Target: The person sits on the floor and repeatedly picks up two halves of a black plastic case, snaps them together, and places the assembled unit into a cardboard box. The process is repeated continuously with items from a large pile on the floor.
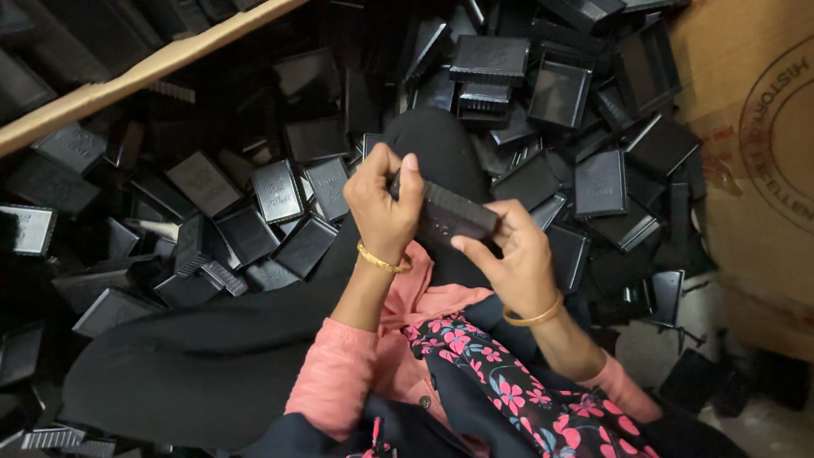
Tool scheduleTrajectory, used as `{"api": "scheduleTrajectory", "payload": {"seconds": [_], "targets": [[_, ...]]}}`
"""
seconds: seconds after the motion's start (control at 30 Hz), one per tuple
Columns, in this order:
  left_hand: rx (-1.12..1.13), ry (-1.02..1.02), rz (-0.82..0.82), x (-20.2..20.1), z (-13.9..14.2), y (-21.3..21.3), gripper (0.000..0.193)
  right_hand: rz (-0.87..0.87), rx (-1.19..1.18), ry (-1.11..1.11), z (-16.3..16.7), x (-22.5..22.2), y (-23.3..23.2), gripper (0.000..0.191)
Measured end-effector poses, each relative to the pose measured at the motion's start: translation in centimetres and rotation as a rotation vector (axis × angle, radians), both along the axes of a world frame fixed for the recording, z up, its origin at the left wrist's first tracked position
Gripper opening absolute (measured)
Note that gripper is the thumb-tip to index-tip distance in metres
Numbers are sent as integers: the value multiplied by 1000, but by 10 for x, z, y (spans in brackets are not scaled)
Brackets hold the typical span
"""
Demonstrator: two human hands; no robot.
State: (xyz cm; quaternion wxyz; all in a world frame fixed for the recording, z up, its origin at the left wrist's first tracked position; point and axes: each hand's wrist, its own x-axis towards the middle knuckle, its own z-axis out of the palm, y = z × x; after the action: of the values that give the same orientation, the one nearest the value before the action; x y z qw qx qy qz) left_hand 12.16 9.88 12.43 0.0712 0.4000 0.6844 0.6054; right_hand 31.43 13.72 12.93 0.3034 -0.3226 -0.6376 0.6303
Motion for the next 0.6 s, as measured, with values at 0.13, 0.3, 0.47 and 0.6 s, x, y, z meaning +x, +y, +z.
{"api": "scheduleTrajectory", "payload": {"seconds": [0.13, 0.3, 0.47, 0.6], "targets": [[61, 100, -119, -7, 2, 0, 30, -11, 164, -123, -11, 8, -3, 38], [111, 627, 392, -133, 54, 26, 33, -122, -7, -132, -15, 30, 36, 44], [-36, 736, 453, -137, 50, 58, 41, -282, 278, -1123, -67, 61, 74, 66], [-270, 757, -47, 8, -40, 120, 19, -421, 309, -946, -135, 60, 80, 85]]}}
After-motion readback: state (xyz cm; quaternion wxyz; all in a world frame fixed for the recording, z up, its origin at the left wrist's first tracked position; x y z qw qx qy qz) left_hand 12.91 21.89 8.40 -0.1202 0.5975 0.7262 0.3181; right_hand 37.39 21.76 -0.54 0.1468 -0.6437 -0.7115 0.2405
